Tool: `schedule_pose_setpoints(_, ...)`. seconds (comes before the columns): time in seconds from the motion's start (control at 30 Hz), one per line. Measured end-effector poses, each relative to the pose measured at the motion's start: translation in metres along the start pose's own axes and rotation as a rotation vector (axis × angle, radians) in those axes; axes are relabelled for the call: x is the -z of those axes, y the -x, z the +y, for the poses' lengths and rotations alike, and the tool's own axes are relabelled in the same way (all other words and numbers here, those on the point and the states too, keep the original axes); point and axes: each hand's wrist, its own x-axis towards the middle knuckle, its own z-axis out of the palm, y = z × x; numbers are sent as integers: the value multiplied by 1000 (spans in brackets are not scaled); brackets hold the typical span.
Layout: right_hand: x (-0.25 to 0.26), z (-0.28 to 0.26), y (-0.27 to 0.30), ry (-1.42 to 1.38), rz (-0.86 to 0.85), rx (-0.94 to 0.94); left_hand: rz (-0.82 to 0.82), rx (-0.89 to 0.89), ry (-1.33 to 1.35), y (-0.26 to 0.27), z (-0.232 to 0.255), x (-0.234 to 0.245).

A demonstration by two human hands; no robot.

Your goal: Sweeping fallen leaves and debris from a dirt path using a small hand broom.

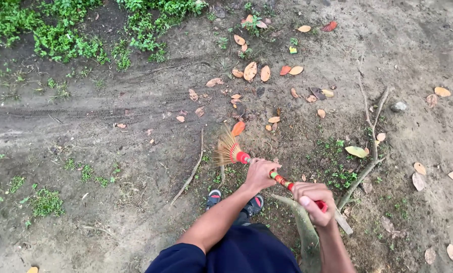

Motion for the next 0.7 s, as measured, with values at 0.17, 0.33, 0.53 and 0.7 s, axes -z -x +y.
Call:
schedule_pose_setpoints(0.17, -11, 9, 5, 292, -221, -3, 13, -20, 22, -2, -9, -12)
schedule_pose_setpoints(0.33, -14, -13, 5, 276, -130, 72, 132, -78, 45, -21, 5, -10)
schedule_pose_setpoints(0.53, 2, 3, 20, 179, 55, 187, 206, -117, 46, -17, 18, 1)
schedule_pose_setpoints(0.7, 4, 34, 32, 281, -1, -87, -134, 19, 65, 9, -27, -34)
